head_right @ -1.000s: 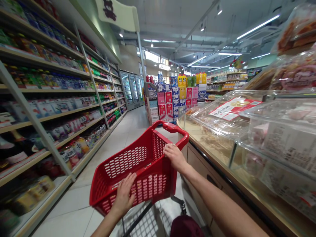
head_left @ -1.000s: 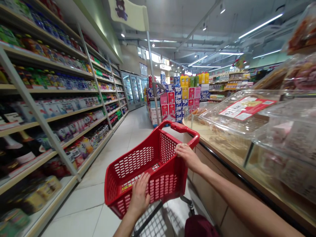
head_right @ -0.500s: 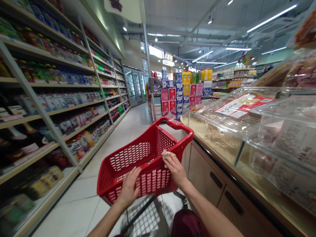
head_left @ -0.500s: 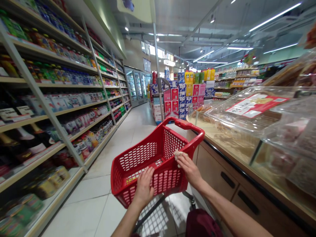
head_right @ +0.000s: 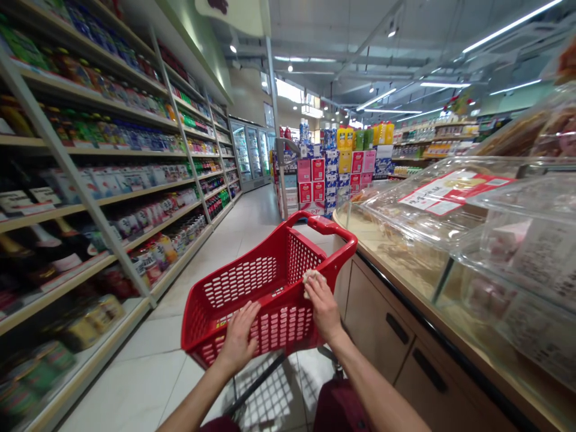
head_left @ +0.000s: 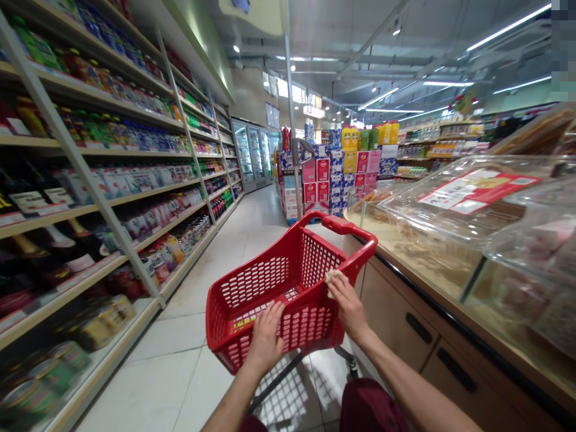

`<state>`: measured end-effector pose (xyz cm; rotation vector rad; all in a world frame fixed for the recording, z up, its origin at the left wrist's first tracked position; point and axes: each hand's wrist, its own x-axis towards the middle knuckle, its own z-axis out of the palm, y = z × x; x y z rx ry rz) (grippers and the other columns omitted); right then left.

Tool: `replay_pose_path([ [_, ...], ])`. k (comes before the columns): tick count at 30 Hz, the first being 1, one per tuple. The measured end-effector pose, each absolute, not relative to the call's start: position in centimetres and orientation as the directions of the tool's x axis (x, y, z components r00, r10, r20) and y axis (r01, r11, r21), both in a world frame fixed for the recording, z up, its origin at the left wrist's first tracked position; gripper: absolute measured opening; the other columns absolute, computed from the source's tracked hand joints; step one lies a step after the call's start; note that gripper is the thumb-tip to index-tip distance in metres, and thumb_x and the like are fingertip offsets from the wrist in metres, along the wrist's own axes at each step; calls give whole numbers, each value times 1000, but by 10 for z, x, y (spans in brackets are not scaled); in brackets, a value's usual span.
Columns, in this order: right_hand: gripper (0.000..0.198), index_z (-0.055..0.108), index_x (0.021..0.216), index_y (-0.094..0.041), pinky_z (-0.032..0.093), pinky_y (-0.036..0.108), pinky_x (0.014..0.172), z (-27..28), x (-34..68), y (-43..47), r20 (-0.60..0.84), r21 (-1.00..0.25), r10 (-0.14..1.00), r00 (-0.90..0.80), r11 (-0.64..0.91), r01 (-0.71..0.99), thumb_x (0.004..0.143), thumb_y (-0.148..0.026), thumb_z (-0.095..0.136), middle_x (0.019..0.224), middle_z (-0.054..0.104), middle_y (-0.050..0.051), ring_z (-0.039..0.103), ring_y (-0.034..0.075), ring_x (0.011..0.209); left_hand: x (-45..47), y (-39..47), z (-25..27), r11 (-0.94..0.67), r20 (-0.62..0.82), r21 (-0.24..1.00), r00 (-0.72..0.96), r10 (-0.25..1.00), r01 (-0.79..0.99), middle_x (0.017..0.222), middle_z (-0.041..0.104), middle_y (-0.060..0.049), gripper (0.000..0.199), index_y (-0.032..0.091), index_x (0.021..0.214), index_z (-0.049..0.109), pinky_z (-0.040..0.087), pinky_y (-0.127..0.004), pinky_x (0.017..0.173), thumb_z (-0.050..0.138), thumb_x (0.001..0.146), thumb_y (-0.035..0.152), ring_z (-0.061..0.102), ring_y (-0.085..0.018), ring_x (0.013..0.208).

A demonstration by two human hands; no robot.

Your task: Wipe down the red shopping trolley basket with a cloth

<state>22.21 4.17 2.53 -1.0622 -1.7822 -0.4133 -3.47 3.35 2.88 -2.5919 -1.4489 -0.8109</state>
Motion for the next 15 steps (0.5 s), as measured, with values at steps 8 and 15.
replay_pose_path([
  [8, 41, 47, 120, -22, 36, 45, 97, 17, 183, 28, 823, -149, 499, -272, 652, 744, 82, -10, 39, 123, 49, 6, 32, 20, 122, -36, 30, 35, -554, 420, 207, 438, 795, 807, 133, 38, -9, 74, 13, 128, 31, 24, -47, 100, 39, 55, 5, 25, -24, 126],
  [15, 44, 50, 117, -21, 42, 39, 93, -20, 157, 22, 724, -121, 555, -410, 687, 717, 79, -4, 39, 116, 56, 6, 38, 19, 119, -66, 18, 32, -479, 469, 124, 374, 800, 869, 136, 32, -12, 77, 12, 131, 22, 19, -51, 102, 37, 56, 1, 20, -24, 128],
])
